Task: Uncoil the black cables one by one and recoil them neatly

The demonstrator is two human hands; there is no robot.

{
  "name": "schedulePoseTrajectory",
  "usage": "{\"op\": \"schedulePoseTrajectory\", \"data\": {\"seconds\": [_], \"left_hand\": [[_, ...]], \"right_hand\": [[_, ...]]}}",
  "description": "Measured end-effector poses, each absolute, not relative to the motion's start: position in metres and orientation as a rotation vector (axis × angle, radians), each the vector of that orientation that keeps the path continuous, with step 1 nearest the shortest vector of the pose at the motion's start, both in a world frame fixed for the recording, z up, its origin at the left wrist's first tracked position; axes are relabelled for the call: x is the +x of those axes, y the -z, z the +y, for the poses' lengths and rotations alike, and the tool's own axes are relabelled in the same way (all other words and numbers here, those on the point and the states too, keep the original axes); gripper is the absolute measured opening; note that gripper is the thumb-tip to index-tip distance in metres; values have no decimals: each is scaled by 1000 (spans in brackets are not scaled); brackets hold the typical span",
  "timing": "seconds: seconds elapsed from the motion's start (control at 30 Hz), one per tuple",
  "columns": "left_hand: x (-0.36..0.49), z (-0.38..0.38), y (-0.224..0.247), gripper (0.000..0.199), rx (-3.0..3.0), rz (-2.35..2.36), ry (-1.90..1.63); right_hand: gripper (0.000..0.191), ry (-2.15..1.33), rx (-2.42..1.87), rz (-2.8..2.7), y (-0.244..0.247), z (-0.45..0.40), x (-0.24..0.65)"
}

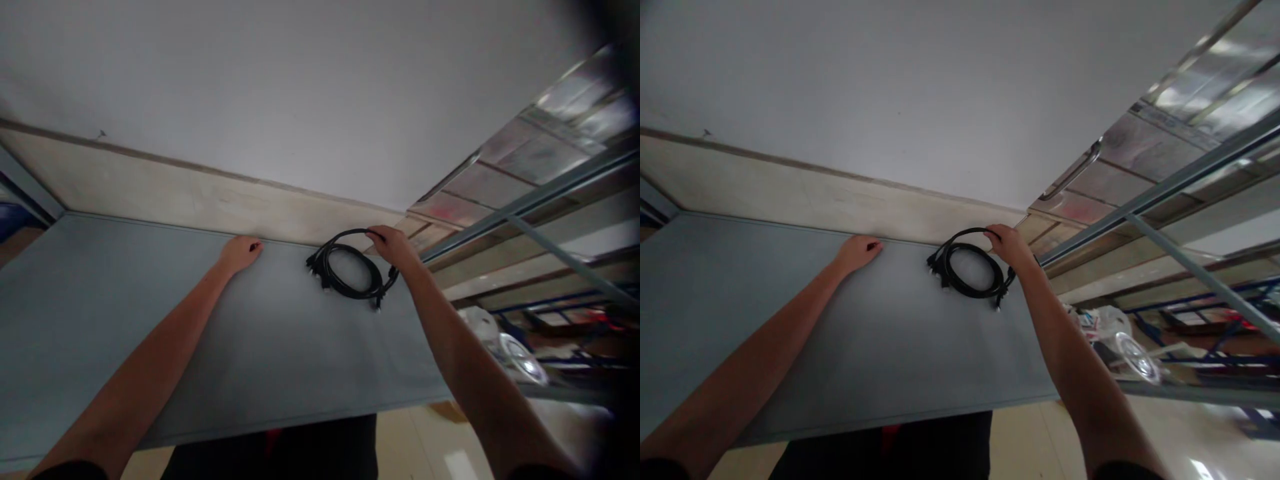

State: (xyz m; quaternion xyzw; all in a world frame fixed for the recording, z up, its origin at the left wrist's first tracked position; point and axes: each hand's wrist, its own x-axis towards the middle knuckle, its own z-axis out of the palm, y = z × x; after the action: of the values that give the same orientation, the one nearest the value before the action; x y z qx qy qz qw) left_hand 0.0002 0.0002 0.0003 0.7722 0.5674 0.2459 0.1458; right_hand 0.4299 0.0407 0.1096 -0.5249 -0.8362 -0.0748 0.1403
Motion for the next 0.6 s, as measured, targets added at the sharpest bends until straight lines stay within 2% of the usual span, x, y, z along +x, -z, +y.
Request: {"op": "schedulePoseTrajectory", "data": {"seconds": [0.4,0.6], "left_hand": [[2,0,2,38,2261,1629,-722],[2,1,3,37,2257,1622,-721]], "right_hand": [[32,175,-1941,-2519,-39,71,440],[39,197,-1969,-2543,-28,58,428]]}}
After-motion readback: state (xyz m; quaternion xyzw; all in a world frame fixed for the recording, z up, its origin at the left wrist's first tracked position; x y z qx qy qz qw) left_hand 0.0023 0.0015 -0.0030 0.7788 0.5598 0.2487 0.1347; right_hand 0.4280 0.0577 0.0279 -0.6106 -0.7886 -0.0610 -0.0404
